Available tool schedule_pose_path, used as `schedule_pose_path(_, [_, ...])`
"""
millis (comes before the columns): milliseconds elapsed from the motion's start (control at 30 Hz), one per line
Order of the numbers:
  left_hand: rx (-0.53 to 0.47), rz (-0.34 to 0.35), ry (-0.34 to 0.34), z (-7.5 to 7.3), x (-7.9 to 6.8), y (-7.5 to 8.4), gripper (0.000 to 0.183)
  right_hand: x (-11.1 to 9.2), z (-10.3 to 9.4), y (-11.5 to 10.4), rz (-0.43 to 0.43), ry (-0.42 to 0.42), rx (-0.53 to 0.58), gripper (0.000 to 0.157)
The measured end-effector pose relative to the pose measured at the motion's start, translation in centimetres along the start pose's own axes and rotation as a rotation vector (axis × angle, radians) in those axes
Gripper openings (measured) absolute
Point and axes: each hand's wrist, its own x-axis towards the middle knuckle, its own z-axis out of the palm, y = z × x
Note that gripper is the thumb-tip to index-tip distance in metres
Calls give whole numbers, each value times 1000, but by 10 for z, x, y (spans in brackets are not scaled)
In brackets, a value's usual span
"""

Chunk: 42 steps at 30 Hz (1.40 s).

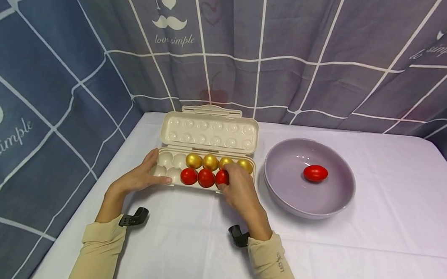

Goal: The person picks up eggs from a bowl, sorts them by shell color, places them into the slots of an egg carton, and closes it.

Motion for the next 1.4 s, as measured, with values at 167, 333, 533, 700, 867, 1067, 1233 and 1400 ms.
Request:
schedule_pose_path(167, [-3,3,0,0,-1,0,119,1,-1,1,-11,-25,-2,36])
schedule_pose_path(333, [-6,2,1,-1,-1,0,119,1,-2,3,-36,-40,-5,35])
schedule_pose_path(533, [-15,-3,0,-1,-2,2,118,2,-6,3,-47,-67,-7,40])
schedule_pose_path(700, [-9,-7,1,0,-2,2,119,2,-9,3,-48,-74,-13,39])
schedule_pose_path(867, [-15,-6,0,1,-2,2,120,1,-12,2,-45,-73,0,38])
schedule_pose_path(1067, [-3,-8,2,0,0,1,120,-1,-19,3,-41,-81,26,37])
schedule_pose_path(1233, [9,8,0,0,1,0,119,-2,-27,5,-77,-65,51,37])
schedule_pose_path(1400, [-3,9,-2,0,0,1,119,-3,-37,6,-86,-24,136,42])
